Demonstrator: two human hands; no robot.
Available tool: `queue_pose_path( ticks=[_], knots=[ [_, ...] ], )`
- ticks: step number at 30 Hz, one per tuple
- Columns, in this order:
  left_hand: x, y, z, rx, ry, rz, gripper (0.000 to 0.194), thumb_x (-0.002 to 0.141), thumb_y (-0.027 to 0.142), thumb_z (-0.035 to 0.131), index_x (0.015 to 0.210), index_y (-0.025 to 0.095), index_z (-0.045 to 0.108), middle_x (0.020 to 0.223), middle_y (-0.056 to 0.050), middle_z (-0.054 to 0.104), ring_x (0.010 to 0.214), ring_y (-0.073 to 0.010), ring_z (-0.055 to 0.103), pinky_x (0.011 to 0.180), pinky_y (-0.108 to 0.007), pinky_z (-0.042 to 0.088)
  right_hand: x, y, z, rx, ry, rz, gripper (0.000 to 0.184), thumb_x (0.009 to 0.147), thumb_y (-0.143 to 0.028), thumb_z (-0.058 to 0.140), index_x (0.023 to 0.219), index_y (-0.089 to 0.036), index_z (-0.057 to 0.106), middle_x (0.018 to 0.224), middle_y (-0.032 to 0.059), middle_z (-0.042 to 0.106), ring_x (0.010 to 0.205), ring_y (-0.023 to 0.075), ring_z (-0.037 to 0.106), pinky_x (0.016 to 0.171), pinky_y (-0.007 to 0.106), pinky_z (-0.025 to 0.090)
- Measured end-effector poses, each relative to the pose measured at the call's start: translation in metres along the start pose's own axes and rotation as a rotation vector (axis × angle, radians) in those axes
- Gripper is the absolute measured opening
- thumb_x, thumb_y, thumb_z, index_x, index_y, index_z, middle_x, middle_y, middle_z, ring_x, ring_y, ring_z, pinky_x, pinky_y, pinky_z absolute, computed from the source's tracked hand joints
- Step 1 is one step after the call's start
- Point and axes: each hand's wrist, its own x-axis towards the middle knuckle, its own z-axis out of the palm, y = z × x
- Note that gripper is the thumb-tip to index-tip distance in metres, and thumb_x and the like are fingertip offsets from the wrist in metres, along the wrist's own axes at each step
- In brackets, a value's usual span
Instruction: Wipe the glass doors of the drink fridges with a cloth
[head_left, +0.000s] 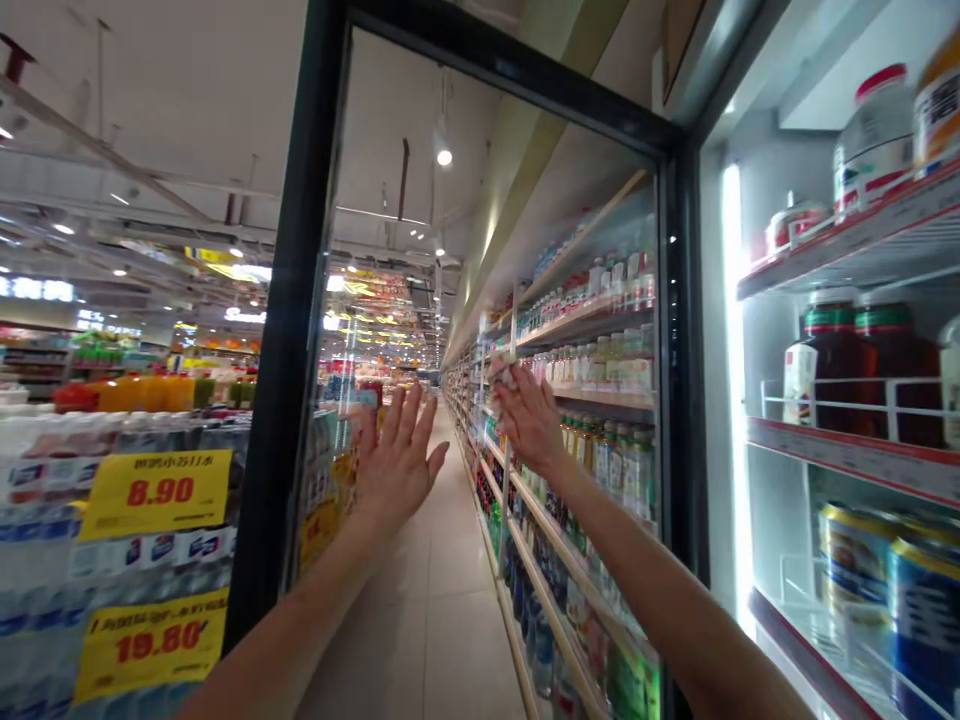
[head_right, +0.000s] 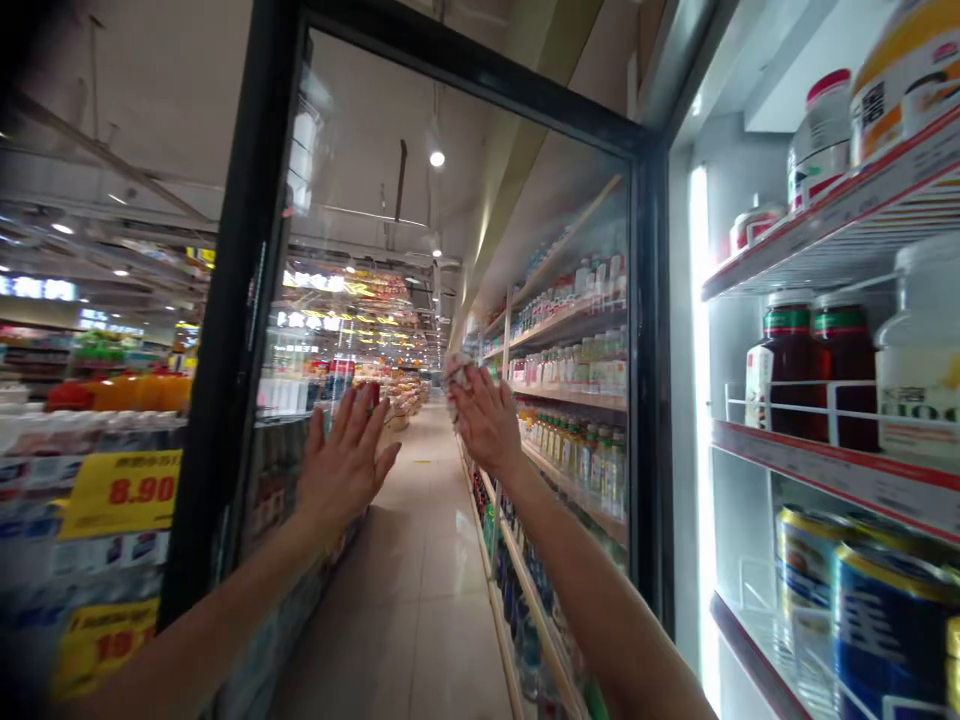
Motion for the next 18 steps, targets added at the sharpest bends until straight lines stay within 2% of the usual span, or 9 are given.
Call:
queue_pose_path(
  ticks=[1, 4, 6, 8, 10, 12, 13, 14, 18],
  knots=[
    [-0.001, 0.004, 0.000, -0.001, -0.005, 0.009, 0.062, 0.089, 0.036, 0.045, 0.144, 0.023, 0.019, 0.148, -0.010, 0.027, 0.139, -0.0248, 0.020, 0.113, -0.051, 0.008, -0.005, 0.009, -0.004, -0.004, 0.008, 0.064, 0.043, 0.087, -0.027, 0.037, 0.129, -0.026, 0.048, 0.145, 0.0055, 0.035, 0.138, 0.0190, 0.023, 0.110, 0.045, 0.023],
    [-0.003, 0.011, -0.002, 0.011, -0.010, -0.008, 0.061, 0.089, 0.035, 0.044, 0.144, 0.023, 0.020, 0.148, -0.009, 0.027, 0.139, -0.0248, 0.021, 0.113, -0.051, 0.007, -0.029, 0.054, -0.020, -0.050, 0.139, 0.485, 0.048, 0.086, -0.026, 0.034, 0.133, -0.020, 0.044, 0.148, 0.0110, 0.029, 0.137, 0.0242, 0.025, 0.108, 0.052, 0.026],
    [-0.002, 0.012, -0.003, 0.021, -0.018, -0.017, 0.060, 0.089, 0.034, 0.043, 0.143, 0.023, 0.021, 0.148, -0.009, 0.027, 0.139, -0.0248, 0.021, 0.113, -0.051, 0.007, -0.047, 0.064, -0.023, -0.081, 0.227, 0.651, 0.051, 0.087, -0.025, 0.030, 0.137, -0.014, 0.038, 0.150, 0.0164, 0.021, 0.137, 0.0283, 0.021, 0.105, 0.056, 0.026],
    [0.000, 0.010, -0.004, 0.025, -0.020, -0.013, 0.060, 0.089, 0.034, 0.044, 0.143, 0.022, 0.021, 0.148, -0.009, 0.028, 0.139, -0.0251, 0.020, 0.113, -0.051, 0.008, -0.064, 0.044, -0.017, -0.081, 0.242, 0.567, 0.052, 0.088, -0.025, 0.028, 0.138, -0.012, 0.034, 0.150, 0.0190, 0.017, 0.138, 0.0297, 0.018, 0.105, 0.057, 0.026],
    [0.002, 0.008, -0.003, 0.021, -0.015, -0.005, 0.061, 0.088, 0.034, 0.045, 0.143, 0.023, 0.021, 0.148, -0.009, 0.027, 0.139, -0.0254, 0.019, 0.113, -0.051, 0.009, -0.078, 0.007, -0.006, -0.051, 0.189, 0.330, 0.050, 0.088, -0.025, 0.033, 0.137, -0.017, 0.039, 0.150, 0.0148, 0.021, 0.138, 0.0269, 0.020, 0.107, 0.052, 0.027],
    [-0.002, 0.007, -0.003, 0.005, -0.013, 0.002, 0.062, 0.088, 0.034, 0.046, 0.143, 0.024, 0.020, 0.148, -0.009, 0.026, 0.139, -0.0255, 0.019, 0.113, -0.051, 0.009, -0.091, -0.020, 0.002, -0.015, 0.102, 0.166, 0.045, 0.087, -0.025, 0.037, 0.131, -0.026, 0.046, 0.147, 0.0072, 0.031, 0.137, 0.0223, 0.026, 0.109, 0.046, 0.028],
    [-0.006, 0.007, -0.003, -0.004, -0.015, 0.001, 0.062, 0.088, 0.033, 0.046, 0.143, 0.024, 0.020, 0.148, -0.009, 0.026, 0.139, -0.0254, 0.019, 0.113, -0.051, 0.009, -0.097, -0.024, 0.004, -0.009, 0.084, 0.172, 0.043, 0.087, -0.025, 0.038, 0.128, -0.028, 0.049, 0.146, 0.0055, 0.034, 0.136, 0.0209, 0.028, 0.109, 0.045, 0.028],
    [-0.013, 0.008, -0.003, -0.011, -0.021, -0.001, 0.062, 0.088, 0.033, 0.047, 0.143, 0.025, 0.020, 0.148, -0.009, 0.026, 0.139, -0.0253, 0.019, 0.113, -0.051, 0.009, -0.103, -0.020, 0.002, -0.013, 0.089, 0.238, 0.043, 0.087, -0.025, 0.037, 0.128, -0.027, 0.050, 0.145, 0.0059, 0.035, 0.135, 0.0209, 0.030, 0.109, 0.045, 0.029],
    [-0.056, 0.021, -0.006, 0.000, -0.068, 0.006, 0.064, 0.087, 0.030, 0.048, 0.144, 0.026, 0.018, 0.147, -0.009, 0.030, 0.138, -0.0241, 0.021, 0.113, -0.048, 0.010, -0.126, 0.023, -0.011, -0.094, 0.261, 0.685, 0.050, 0.090, -0.026, 0.029, 0.136, -0.012, 0.039, 0.148, 0.0201, 0.024, 0.138, 0.0296, 0.022, 0.104, 0.057, 0.030]
  ],
)
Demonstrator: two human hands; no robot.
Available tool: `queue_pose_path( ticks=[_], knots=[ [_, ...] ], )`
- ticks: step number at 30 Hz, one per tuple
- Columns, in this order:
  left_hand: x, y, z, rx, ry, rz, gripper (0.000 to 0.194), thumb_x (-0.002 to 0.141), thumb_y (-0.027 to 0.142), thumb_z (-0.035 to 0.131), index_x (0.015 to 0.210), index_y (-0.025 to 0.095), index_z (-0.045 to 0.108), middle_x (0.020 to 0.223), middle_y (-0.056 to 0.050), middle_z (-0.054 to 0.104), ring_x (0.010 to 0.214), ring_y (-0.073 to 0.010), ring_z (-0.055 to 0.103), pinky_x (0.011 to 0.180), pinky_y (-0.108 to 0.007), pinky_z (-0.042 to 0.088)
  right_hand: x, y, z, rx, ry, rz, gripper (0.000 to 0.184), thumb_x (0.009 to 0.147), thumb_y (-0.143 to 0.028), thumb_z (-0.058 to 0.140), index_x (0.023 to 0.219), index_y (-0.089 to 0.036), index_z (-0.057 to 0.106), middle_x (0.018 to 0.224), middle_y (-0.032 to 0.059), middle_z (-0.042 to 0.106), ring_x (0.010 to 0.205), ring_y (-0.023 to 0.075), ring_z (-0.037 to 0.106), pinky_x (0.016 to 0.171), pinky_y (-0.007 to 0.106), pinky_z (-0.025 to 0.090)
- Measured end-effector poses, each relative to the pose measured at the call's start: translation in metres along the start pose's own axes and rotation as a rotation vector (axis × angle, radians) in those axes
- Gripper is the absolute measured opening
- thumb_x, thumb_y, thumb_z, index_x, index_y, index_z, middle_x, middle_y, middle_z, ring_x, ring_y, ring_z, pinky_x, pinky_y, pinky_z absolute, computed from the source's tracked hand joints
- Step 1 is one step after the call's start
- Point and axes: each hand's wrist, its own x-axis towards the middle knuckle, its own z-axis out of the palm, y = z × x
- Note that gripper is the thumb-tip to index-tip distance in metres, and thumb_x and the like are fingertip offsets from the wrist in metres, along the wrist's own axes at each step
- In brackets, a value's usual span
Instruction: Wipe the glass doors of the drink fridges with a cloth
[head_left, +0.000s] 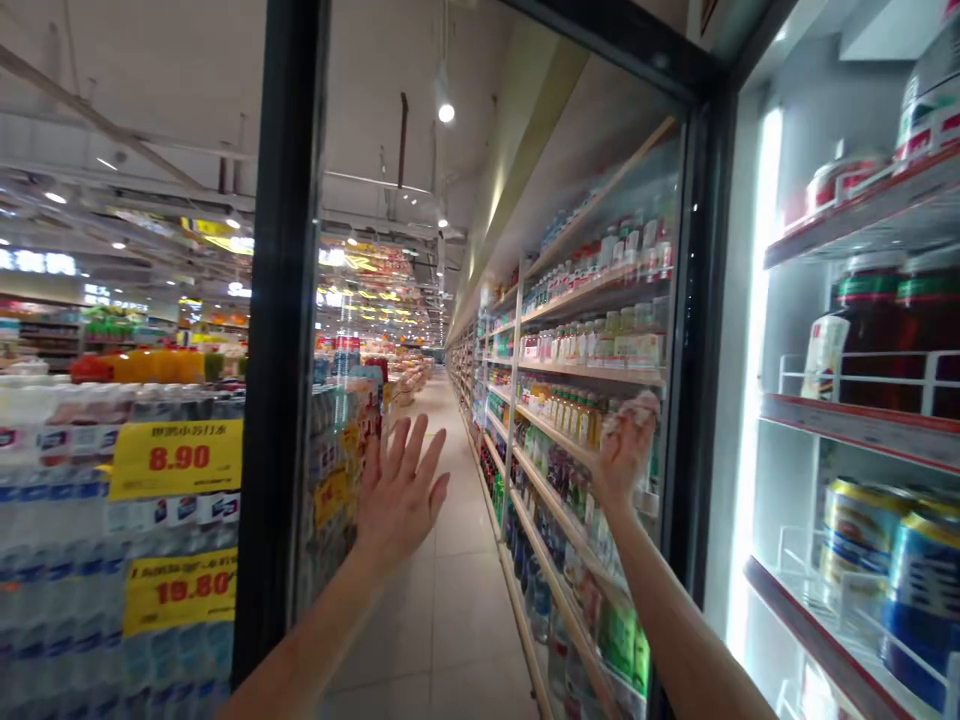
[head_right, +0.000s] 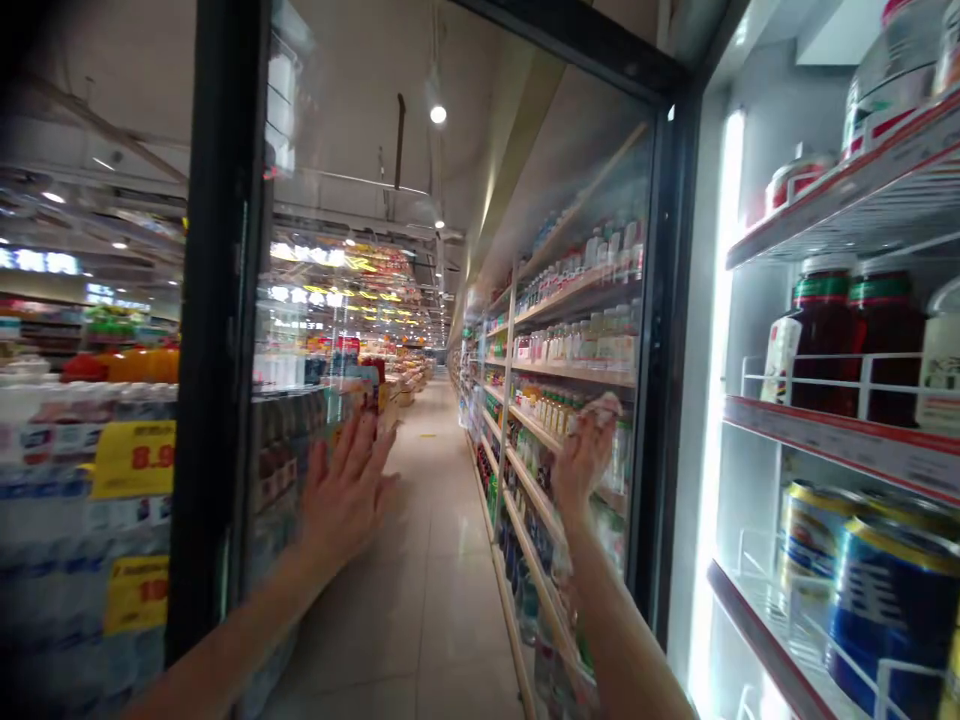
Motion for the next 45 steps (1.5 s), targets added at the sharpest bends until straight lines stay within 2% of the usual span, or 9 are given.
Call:
queue_pose_path(
  ticks=[2, 8, 15, 21, 28, 34, 40, 42, 45],
  knots=[
    [-0.017, 0.007, 0.000, 0.017, -0.008, -0.013, 0.065, 0.086, 0.029, 0.049, 0.144, 0.026, 0.018, 0.146, -0.009, 0.031, 0.138, -0.0240, 0.023, 0.113, -0.048, 0.010, -0.009, 0.000, -0.003, -0.003, 0.032, 0.032, 0.052, 0.090, -0.025, 0.028, 0.139, -0.012, 0.033, 0.149, 0.0208, 0.019, 0.139, 0.0312, 0.018, 0.103, 0.060, 0.029],
    [-0.022, 0.009, 0.003, -0.011, 0.012, -0.020, 0.061, 0.086, 0.030, 0.050, 0.142, 0.027, 0.026, 0.146, -0.008, 0.032, 0.137, -0.0237, 0.024, 0.113, -0.047, 0.012, -0.080, -0.068, -0.003, 0.140, -0.223, -0.532, 0.053, 0.085, -0.021, 0.041, 0.136, -0.033, 0.037, 0.147, 0.0050, 0.033, 0.136, 0.0257, 0.028, 0.108, 0.052, 0.029],
    [-0.023, 0.008, 0.006, -0.007, 0.007, -0.020, 0.061, 0.086, 0.031, 0.049, 0.142, 0.026, 0.026, 0.146, -0.007, 0.032, 0.137, -0.0240, 0.025, 0.113, -0.047, 0.011, -0.042, -0.034, -0.001, -0.025, -0.015, -0.012, 0.050, 0.090, -0.025, 0.030, 0.140, -0.019, 0.034, 0.149, 0.0168, 0.024, 0.137, 0.0297, 0.026, 0.103, 0.056, 0.032],
    [-0.023, 0.006, 0.007, 0.005, 0.005, -0.016, 0.061, 0.086, 0.031, 0.050, 0.142, 0.026, 0.026, 0.146, -0.007, 0.032, 0.137, -0.0241, 0.025, 0.113, -0.046, 0.012, -0.078, -0.073, -0.001, 0.100, -0.227, -0.454, 0.054, 0.087, -0.020, 0.039, 0.141, -0.027, 0.031, 0.148, 0.0100, 0.029, 0.138, 0.0262, 0.023, 0.108, 0.052, 0.028],
    [-0.022, 0.006, 0.005, 0.024, -0.003, -0.011, 0.061, 0.086, 0.032, 0.049, 0.142, 0.026, 0.026, 0.146, -0.007, 0.031, 0.137, -0.0232, 0.026, 0.113, -0.045, 0.011, -0.057, -0.036, -0.004, 0.009, -0.042, -0.047, 0.051, 0.089, -0.023, 0.033, 0.140, -0.018, 0.033, 0.150, 0.0168, 0.020, 0.137, 0.0304, 0.023, 0.104, 0.056, 0.030],
    [-0.022, 0.006, 0.007, 0.046, 0.031, 0.000, 0.063, 0.084, 0.031, 0.053, 0.141, 0.024, 0.028, 0.143, -0.009, 0.035, 0.137, -0.0230, 0.025, 0.113, -0.044, 0.012, -0.078, -0.063, 0.000, 0.132, -0.187, -0.528, 0.050, 0.086, -0.018, 0.040, 0.136, -0.026, 0.040, 0.148, 0.0089, 0.028, 0.137, 0.0256, 0.026, 0.109, 0.051, 0.026],
    [-0.022, 0.004, 0.010, 0.030, 0.028, -0.011, 0.065, 0.084, 0.031, 0.052, 0.142, 0.025, 0.024, 0.143, -0.009, 0.036, 0.137, -0.0235, 0.026, 0.113, -0.045, 0.013, -0.042, -0.031, 0.004, 0.031, 0.004, -0.077, 0.049, 0.089, -0.023, 0.034, 0.138, -0.017, 0.037, 0.150, 0.0168, 0.021, 0.137, 0.0296, 0.024, 0.105, 0.056, 0.027],
    [-0.022, 0.003, 0.010, 0.031, 0.030, -0.014, 0.064, 0.084, 0.032, 0.052, 0.142, 0.025, 0.027, 0.142, -0.009, 0.037, 0.136, -0.0240, 0.028, 0.113, -0.045, 0.014, -0.052, -0.050, 0.005, 0.052, -0.046, -0.137, 0.050, 0.089, -0.022, 0.035, 0.139, -0.017, 0.035, 0.150, 0.0168, 0.020, 0.138, 0.0298, 0.022, 0.106, 0.056, 0.027],
    [-0.022, 0.002, 0.010, 0.038, 0.035, -0.015, 0.061, 0.084, 0.033, 0.053, 0.140, 0.023, 0.032, 0.141, -0.009, 0.040, 0.134, -0.0247, 0.032, 0.112, -0.045, 0.016, -0.086, -0.083, 0.004, 0.130, -0.188, -0.449, 0.051, 0.087, -0.017, 0.040, 0.138, -0.024, 0.037, 0.148, 0.0123, 0.029, 0.138, 0.0263, 0.024, 0.108, 0.051, 0.026]
  ],
)
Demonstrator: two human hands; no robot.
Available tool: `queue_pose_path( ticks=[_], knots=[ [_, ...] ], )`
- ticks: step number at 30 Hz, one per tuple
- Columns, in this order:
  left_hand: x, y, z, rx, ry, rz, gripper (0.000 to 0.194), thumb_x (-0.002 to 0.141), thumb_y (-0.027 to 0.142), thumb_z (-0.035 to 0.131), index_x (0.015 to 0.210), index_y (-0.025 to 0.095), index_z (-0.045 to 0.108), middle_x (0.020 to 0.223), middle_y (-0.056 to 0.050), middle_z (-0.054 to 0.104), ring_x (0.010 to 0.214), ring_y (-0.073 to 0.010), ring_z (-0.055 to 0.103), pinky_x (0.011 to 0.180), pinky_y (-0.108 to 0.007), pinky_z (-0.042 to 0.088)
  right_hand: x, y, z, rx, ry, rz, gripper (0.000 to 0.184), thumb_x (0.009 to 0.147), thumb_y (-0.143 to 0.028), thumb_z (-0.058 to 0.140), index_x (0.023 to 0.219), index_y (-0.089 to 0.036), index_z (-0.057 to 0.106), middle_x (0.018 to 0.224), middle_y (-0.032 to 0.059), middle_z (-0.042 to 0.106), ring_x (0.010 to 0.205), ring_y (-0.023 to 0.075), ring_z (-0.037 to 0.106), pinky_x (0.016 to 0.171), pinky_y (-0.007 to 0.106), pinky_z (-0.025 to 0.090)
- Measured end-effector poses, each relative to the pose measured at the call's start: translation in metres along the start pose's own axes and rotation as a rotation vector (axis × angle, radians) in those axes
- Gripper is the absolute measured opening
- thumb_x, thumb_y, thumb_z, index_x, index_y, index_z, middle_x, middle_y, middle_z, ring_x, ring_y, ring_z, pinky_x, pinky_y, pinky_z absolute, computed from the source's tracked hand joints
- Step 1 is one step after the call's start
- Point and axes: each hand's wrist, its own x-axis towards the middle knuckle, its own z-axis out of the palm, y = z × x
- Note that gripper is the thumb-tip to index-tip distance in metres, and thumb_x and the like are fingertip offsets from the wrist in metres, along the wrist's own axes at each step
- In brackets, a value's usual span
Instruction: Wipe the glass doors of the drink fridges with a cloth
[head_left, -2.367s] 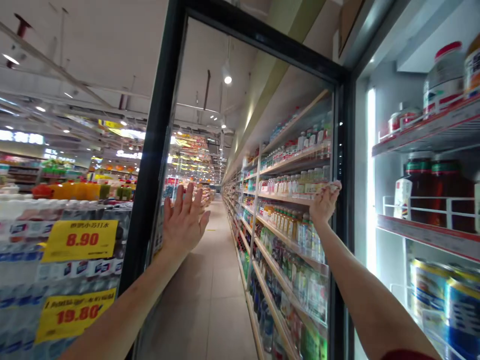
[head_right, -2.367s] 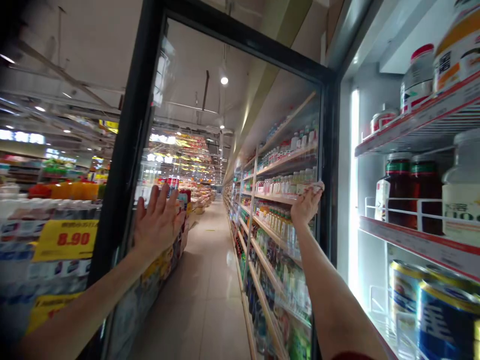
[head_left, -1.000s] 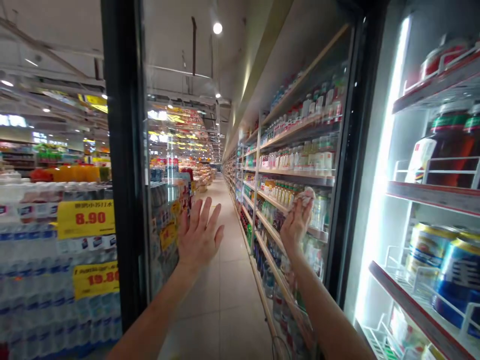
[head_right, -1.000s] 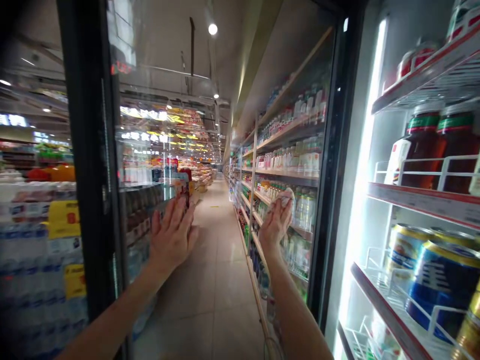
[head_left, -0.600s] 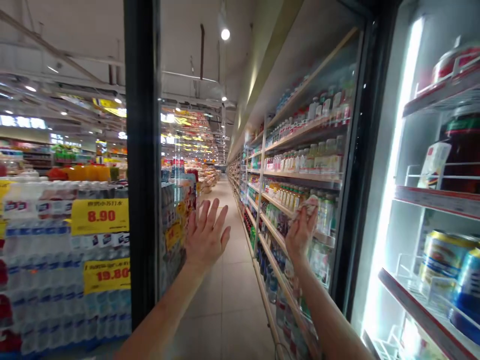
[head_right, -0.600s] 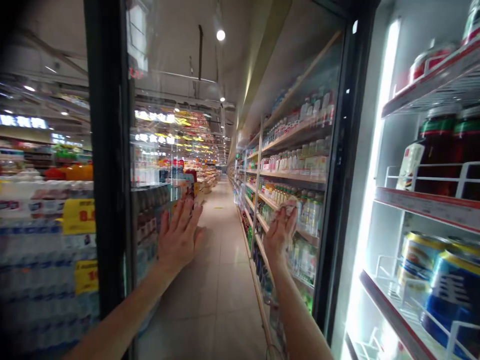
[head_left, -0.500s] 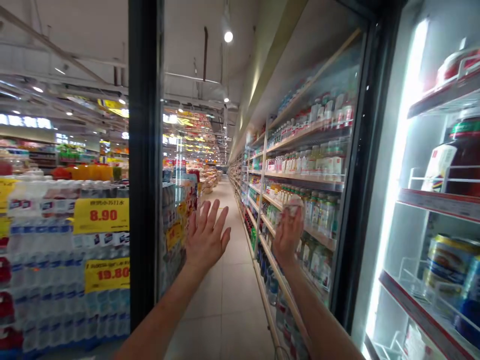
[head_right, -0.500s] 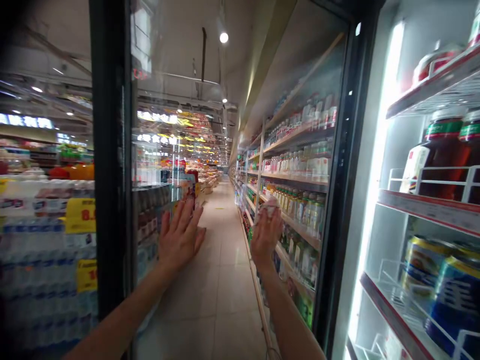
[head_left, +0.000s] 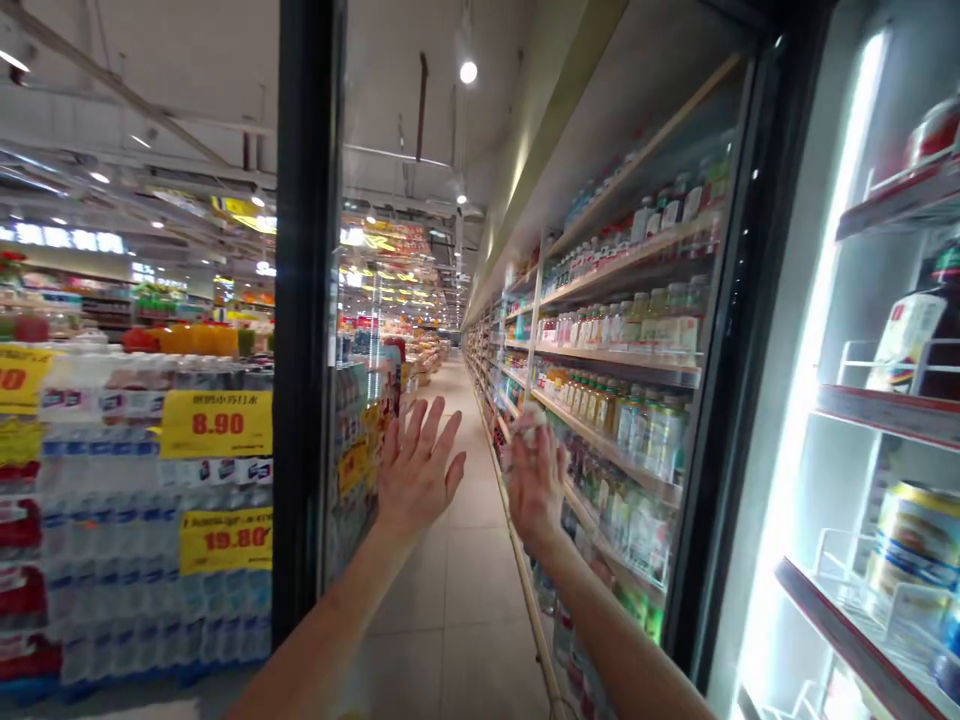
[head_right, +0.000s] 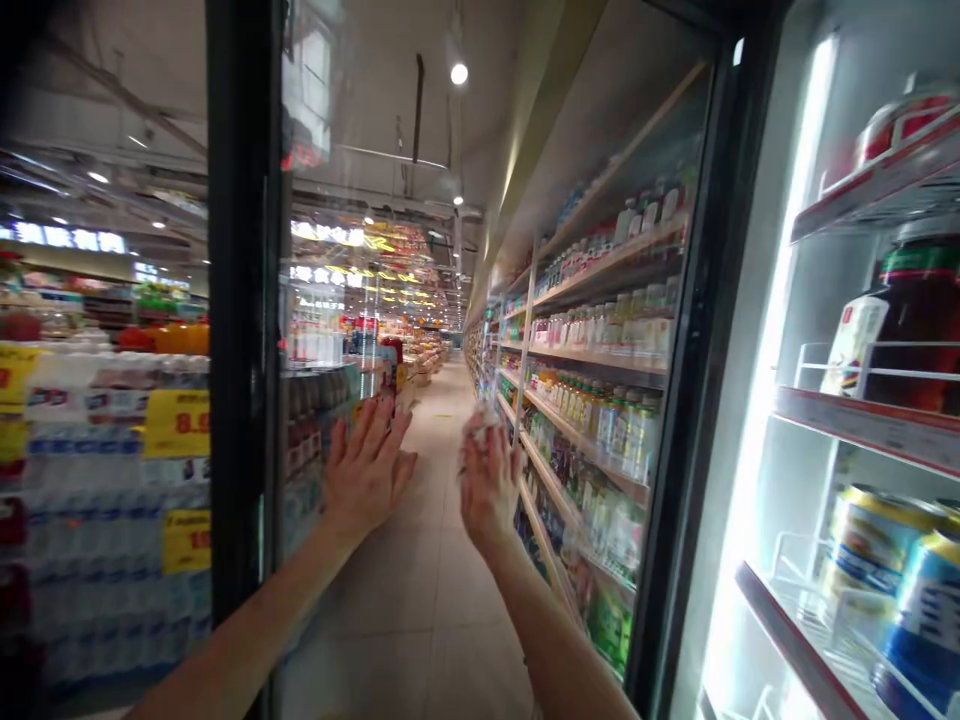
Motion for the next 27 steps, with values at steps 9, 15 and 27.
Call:
queue_pose_path(
  ticks=[9, 15, 27],
  knots=[
    [0.001, 0.001, -0.002, 0.001, -0.011, -0.005, 0.054, 0.084, 0.033, 0.051, 0.136, 0.023, 0.039, 0.140, -0.008, 0.042, 0.134, -0.0234, 0.032, 0.113, -0.043, 0.014, 0.000, 0.094, -0.020, -0.150, 0.177, 0.413, 0.051, 0.090, -0.024, 0.033, 0.140, -0.017, 0.032, 0.149, 0.0180, 0.022, 0.137, 0.0291, 0.024, 0.104, 0.059, 0.027],
    [-0.001, -0.001, 0.000, 0.006, -0.008, -0.006, 0.056, 0.085, 0.033, 0.051, 0.138, 0.023, 0.036, 0.140, -0.009, 0.042, 0.135, -0.0239, 0.031, 0.113, -0.044, 0.015, 0.026, 0.068, -0.008, -0.167, 0.122, 0.195, 0.059, 0.087, -0.032, 0.040, 0.142, -0.016, 0.025, 0.144, 0.0199, 0.033, 0.136, 0.0288, 0.028, 0.105, 0.058, 0.023],
    [-0.002, -0.002, 0.005, 0.003, -0.006, 0.004, 0.067, 0.084, 0.032, 0.053, 0.143, 0.025, 0.021, 0.144, -0.009, 0.035, 0.137, -0.0236, 0.025, 0.113, -0.045, 0.013, 0.042, 0.151, -0.031, -0.064, 0.239, 0.384, 0.051, 0.086, -0.022, 0.033, 0.135, -0.012, 0.040, 0.143, 0.0177, 0.036, 0.135, 0.0254, 0.029, 0.108, 0.051, 0.029]
  ],
)
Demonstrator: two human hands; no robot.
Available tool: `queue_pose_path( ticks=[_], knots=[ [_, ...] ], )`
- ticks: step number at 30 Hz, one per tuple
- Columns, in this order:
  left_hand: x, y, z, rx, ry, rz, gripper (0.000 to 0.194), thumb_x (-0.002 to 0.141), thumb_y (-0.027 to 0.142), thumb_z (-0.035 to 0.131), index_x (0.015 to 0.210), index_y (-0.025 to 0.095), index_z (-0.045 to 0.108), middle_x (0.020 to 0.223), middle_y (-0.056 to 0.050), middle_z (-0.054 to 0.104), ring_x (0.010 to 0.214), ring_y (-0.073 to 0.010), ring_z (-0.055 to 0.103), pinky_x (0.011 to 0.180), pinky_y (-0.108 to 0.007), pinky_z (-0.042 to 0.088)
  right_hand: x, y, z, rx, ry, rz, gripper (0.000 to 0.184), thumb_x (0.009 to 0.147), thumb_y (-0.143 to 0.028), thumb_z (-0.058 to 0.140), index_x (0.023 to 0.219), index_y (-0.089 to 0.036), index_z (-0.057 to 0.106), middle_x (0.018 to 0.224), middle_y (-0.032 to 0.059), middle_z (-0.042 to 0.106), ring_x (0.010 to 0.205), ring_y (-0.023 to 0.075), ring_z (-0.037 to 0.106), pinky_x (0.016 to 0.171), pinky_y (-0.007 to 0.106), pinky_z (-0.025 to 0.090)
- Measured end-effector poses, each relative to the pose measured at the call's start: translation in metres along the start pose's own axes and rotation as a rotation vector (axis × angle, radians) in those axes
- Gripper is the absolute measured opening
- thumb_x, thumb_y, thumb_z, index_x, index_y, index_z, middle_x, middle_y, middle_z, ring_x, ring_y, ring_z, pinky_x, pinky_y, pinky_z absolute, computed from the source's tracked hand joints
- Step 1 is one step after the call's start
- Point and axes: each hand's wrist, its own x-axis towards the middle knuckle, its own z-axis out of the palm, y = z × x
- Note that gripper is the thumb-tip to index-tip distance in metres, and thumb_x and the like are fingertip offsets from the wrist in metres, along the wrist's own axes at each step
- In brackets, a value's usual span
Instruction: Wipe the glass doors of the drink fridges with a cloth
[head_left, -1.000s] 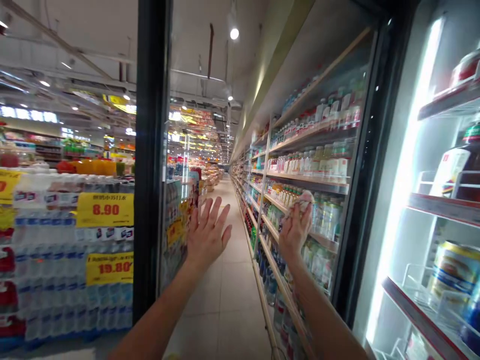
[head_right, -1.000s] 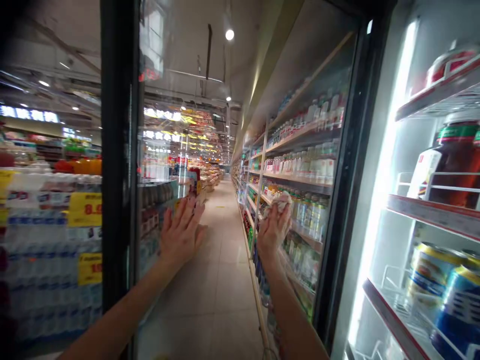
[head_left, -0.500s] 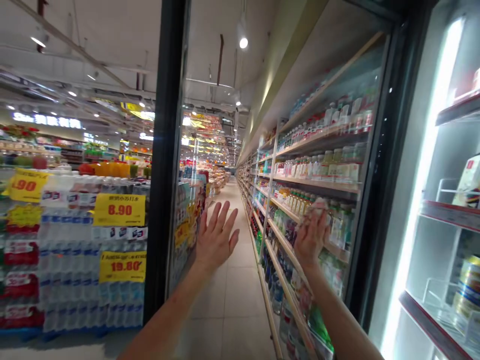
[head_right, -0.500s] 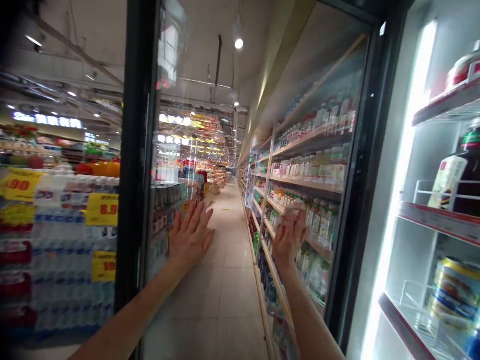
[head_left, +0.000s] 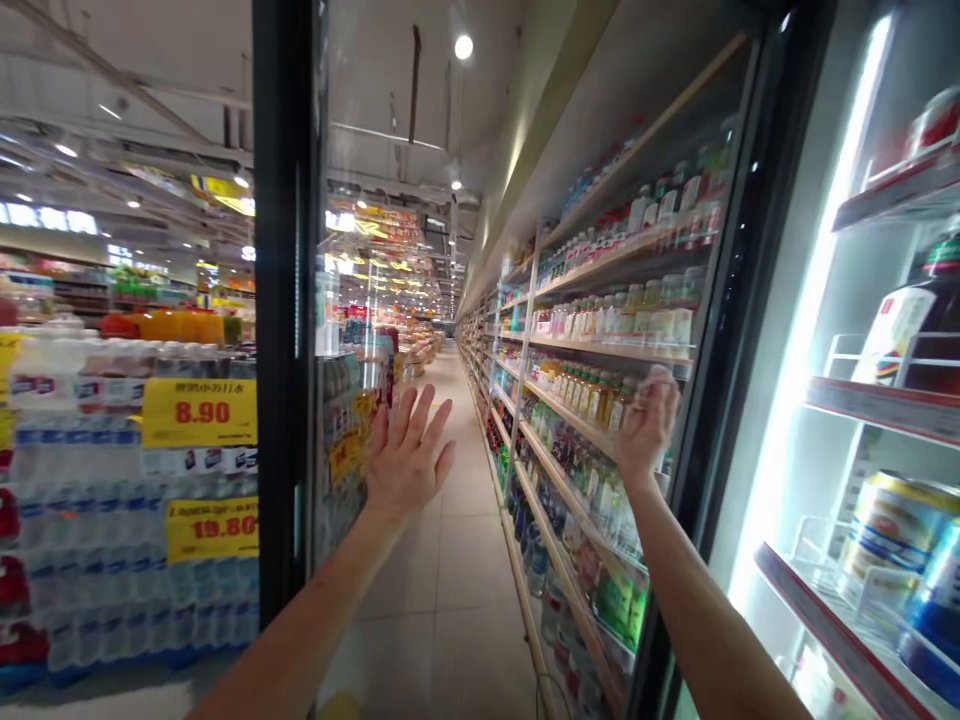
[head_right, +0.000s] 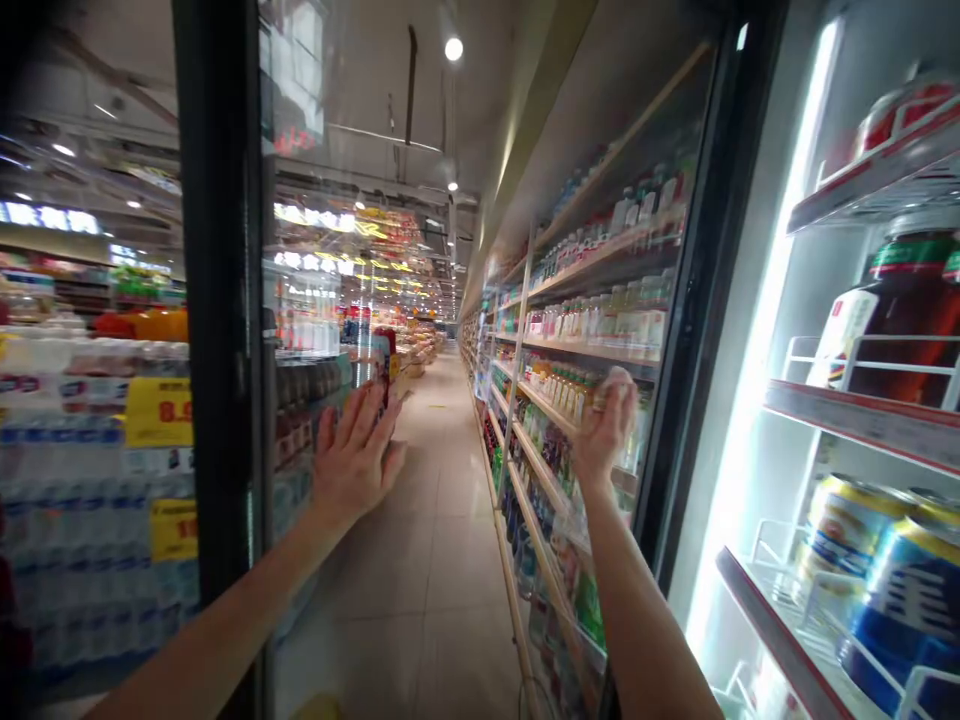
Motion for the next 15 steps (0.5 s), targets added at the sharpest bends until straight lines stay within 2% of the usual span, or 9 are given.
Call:
queue_pose_path(
  ticks=[2, 3, 5, 8, 10, 11, 15],
  knots=[
    [0.000, 0.000, 0.000, 0.009, -0.007, 0.000, 0.067, 0.084, 0.032, 0.052, 0.143, 0.025, 0.022, 0.144, -0.009, 0.034, 0.137, -0.0240, 0.026, 0.113, -0.045, 0.014, -0.010, 0.005, -0.001, -0.022, 0.090, 0.134, 0.054, 0.086, -0.024, 0.032, 0.138, -0.009, 0.035, 0.143, 0.0195, 0.034, 0.136, 0.0276, 0.028, 0.107, 0.053, 0.028],
    [0.000, 0.000, 0.001, 0.012, -0.008, 0.003, 0.066, 0.084, 0.032, 0.052, 0.143, 0.025, 0.023, 0.144, -0.009, 0.034, 0.137, -0.0242, 0.026, 0.112, -0.045, 0.014, -0.019, -0.004, 0.001, -0.023, 0.081, 0.129, 0.054, 0.087, -0.025, 0.031, 0.139, -0.011, 0.033, 0.144, 0.0190, 0.033, 0.136, 0.0277, 0.027, 0.107, 0.054, 0.028],
    [0.000, -0.001, 0.004, 0.010, -0.010, 0.009, 0.065, 0.084, 0.032, 0.052, 0.142, 0.025, 0.024, 0.144, -0.009, 0.034, 0.137, -0.0243, 0.026, 0.112, -0.046, 0.014, -0.041, -0.039, 0.006, -0.009, -0.032, -0.030, 0.052, 0.089, -0.025, 0.030, 0.140, -0.016, 0.033, 0.145, 0.0155, 0.032, 0.137, 0.0264, 0.025, 0.107, 0.053, 0.028],
    [-0.001, -0.004, 0.008, -0.009, -0.003, 0.010, 0.064, 0.084, 0.033, 0.052, 0.142, 0.025, 0.026, 0.144, -0.009, 0.034, 0.137, -0.0236, 0.024, 0.112, -0.046, 0.014, -0.067, -0.091, 0.015, 0.010, -0.226, -0.407, 0.050, 0.088, -0.023, 0.034, 0.138, -0.026, 0.037, 0.143, 0.0085, 0.038, 0.138, 0.0224, 0.024, 0.111, 0.049, 0.022],
    [-0.002, -0.006, 0.011, -0.030, -0.008, 0.009, 0.063, 0.084, 0.033, 0.052, 0.142, 0.025, 0.026, 0.145, -0.009, 0.034, 0.138, -0.0234, 0.023, 0.113, -0.046, 0.014, -0.064, -0.095, 0.016, 0.013, -0.264, -0.480, 0.047, 0.088, -0.022, 0.036, 0.134, -0.028, 0.043, 0.141, 0.0064, 0.042, 0.138, 0.0209, 0.025, 0.112, 0.047, 0.021],
    [-0.002, -0.007, 0.011, -0.043, -0.015, 0.005, 0.063, 0.085, 0.033, 0.051, 0.142, 0.025, 0.026, 0.145, -0.009, 0.033, 0.138, -0.0235, 0.023, 0.113, -0.046, 0.013, -0.057, -0.087, 0.015, 0.002, -0.240, -0.426, 0.046, 0.088, -0.022, 0.035, 0.133, -0.027, 0.044, 0.141, 0.0072, 0.042, 0.137, 0.0212, 0.025, 0.111, 0.048, 0.021],
    [-0.003, -0.007, 0.012, -0.105, -0.051, -0.030, 0.060, 0.085, 0.033, 0.049, 0.141, 0.027, 0.027, 0.146, -0.007, 0.031, 0.139, -0.0236, 0.020, 0.113, -0.047, 0.010, -0.021, -0.042, 0.012, -0.042, -0.018, 0.010, 0.050, 0.088, -0.024, 0.029, 0.137, -0.014, 0.038, 0.146, 0.0170, 0.030, 0.137, 0.0272, 0.024, 0.107, 0.055, 0.025]
  ],
)
